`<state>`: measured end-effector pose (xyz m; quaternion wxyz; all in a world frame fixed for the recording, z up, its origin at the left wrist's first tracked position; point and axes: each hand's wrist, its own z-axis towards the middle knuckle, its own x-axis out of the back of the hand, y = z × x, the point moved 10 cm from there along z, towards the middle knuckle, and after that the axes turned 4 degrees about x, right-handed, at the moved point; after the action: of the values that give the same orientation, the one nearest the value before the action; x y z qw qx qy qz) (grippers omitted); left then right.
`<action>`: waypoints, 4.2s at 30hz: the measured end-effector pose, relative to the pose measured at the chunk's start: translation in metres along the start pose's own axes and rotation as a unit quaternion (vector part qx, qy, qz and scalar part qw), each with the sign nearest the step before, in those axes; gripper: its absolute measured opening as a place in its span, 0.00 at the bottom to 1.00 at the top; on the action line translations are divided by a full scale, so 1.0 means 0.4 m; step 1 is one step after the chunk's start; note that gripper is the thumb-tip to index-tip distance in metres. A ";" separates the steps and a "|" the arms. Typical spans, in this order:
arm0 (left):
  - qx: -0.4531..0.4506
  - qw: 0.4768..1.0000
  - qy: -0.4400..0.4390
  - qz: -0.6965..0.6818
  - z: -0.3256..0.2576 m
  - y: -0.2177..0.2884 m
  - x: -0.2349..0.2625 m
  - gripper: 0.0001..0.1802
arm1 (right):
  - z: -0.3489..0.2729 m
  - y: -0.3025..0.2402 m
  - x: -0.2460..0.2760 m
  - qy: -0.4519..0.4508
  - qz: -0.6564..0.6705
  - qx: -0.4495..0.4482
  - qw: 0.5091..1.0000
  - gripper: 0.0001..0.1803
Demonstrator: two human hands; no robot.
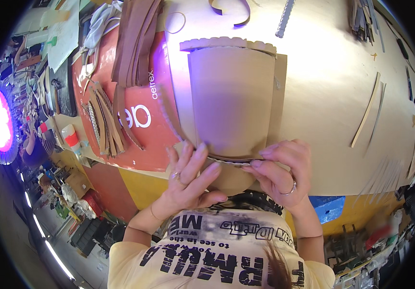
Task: The person wraps a braided cord around a small cardboard box multiple times, adjusting and securing it by hand. The person handles the box and cord repeatedly to ensure the cord is tightly wrapped.
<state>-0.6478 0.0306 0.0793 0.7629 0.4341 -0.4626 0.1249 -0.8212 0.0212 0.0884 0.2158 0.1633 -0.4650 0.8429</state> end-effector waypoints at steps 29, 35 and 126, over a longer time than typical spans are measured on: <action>0.013 0.998 0.030 -0.057 0.029 -0.009 -0.046 0.58 | -0.097 0.003 -0.050 0.002 -0.160 -0.075 0.984 0.20; 0.018 0.998 0.060 -0.031 0.052 0.006 -0.047 0.59 | -0.101 0.034 -0.038 0.004 -0.130 -0.130 0.983 0.29; 0.167 0.931 0.288 -0.148 0.073 -0.268 0.425 0.17 | 0.416 -0.239 -0.110 0.042 -0.034 0.224 0.973 0.13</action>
<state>-0.5098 -0.0914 0.1648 0.7897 0.5639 -0.1259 0.2062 -0.7219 -0.0850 0.2212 0.2211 0.1875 -0.2492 0.9240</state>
